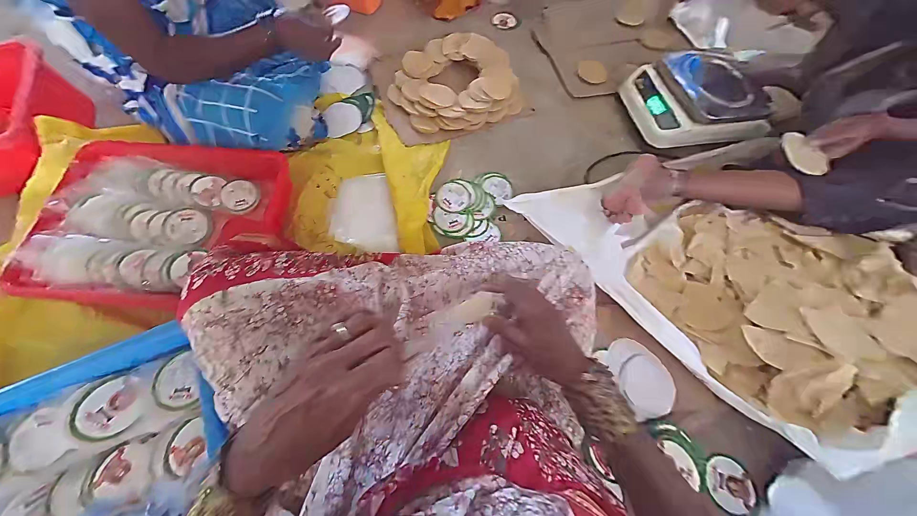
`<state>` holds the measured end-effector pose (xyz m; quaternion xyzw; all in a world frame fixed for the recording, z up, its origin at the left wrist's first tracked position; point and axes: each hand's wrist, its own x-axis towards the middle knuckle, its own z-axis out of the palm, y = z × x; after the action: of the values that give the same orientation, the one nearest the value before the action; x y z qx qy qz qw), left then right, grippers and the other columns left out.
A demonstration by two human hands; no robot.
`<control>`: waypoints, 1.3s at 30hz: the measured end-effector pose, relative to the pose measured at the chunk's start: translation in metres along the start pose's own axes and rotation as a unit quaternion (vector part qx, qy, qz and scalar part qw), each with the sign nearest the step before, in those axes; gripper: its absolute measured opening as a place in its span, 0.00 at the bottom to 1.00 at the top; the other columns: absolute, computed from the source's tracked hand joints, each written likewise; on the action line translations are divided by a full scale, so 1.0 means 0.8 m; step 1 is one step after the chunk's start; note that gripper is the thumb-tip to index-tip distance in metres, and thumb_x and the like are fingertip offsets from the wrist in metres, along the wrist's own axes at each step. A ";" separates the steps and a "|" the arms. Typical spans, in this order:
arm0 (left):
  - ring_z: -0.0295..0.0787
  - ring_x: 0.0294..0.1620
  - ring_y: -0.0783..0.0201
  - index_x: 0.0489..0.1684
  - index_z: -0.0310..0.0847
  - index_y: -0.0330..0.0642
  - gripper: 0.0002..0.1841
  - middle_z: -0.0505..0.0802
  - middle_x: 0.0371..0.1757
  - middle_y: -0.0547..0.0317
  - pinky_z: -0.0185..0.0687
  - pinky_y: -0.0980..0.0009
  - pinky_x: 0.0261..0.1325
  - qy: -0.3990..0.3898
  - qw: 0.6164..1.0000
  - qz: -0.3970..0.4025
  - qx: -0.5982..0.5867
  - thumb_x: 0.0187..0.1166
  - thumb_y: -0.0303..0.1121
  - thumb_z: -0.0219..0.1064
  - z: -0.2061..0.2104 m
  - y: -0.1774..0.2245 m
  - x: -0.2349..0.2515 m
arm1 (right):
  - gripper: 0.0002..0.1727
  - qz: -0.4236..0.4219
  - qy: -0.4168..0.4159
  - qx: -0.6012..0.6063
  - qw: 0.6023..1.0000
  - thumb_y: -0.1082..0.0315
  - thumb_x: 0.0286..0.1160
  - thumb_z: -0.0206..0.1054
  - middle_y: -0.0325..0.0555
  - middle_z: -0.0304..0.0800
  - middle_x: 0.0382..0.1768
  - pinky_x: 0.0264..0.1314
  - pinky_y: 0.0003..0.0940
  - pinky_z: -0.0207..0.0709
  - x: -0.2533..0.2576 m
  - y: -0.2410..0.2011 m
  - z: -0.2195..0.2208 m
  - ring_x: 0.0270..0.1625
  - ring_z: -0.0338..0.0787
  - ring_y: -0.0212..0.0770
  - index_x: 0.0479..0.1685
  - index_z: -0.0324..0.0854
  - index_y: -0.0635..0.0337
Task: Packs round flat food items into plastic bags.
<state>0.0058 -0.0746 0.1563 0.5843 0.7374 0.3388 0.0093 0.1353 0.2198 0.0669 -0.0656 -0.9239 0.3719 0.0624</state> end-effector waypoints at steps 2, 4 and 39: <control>0.85 0.64 0.67 0.40 0.84 0.49 0.13 0.92 0.47 0.63 0.75 0.68 0.76 0.011 0.999 -0.038 0.015 0.91 0.42 0.56 -0.014 -0.001 -0.018 | 0.28 0.010 -0.100 -0.136 0.986 0.54 0.72 0.74 0.56 0.87 0.71 0.85 0.76 0.51 0.010 -0.005 0.021 0.83 0.73 0.65 0.70 0.84 0.58; 0.85 0.64 0.66 0.41 0.85 0.45 0.11 0.93 0.46 0.58 0.72 0.67 0.78 0.001 0.997 -0.076 -0.003 0.89 0.39 0.60 -0.031 -0.004 -0.033 | 0.28 0.049 -0.174 -0.194 0.964 0.60 0.69 0.77 0.59 0.86 0.69 0.84 0.80 0.45 0.022 -0.018 0.033 0.81 0.74 0.68 0.70 0.83 0.60; 0.86 0.58 0.58 0.33 0.84 0.34 0.11 0.91 0.39 0.44 0.73 0.71 0.70 -0.013 0.995 -0.101 -0.016 0.83 0.34 0.67 -0.040 -0.017 -0.026 | 0.20 0.404 0.269 0.059 0.872 0.77 0.69 0.72 0.62 0.85 0.47 0.53 0.42 0.84 -0.158 0.174 -0.161 0.46 0.89 0.44 0.57 0.76 0.80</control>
<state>-0.0124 -0.1098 0.1659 0.5111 0.7871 0.3397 0.0623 0.2913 0.3858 0.0541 -0.5267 -0.7405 0.3868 0.1570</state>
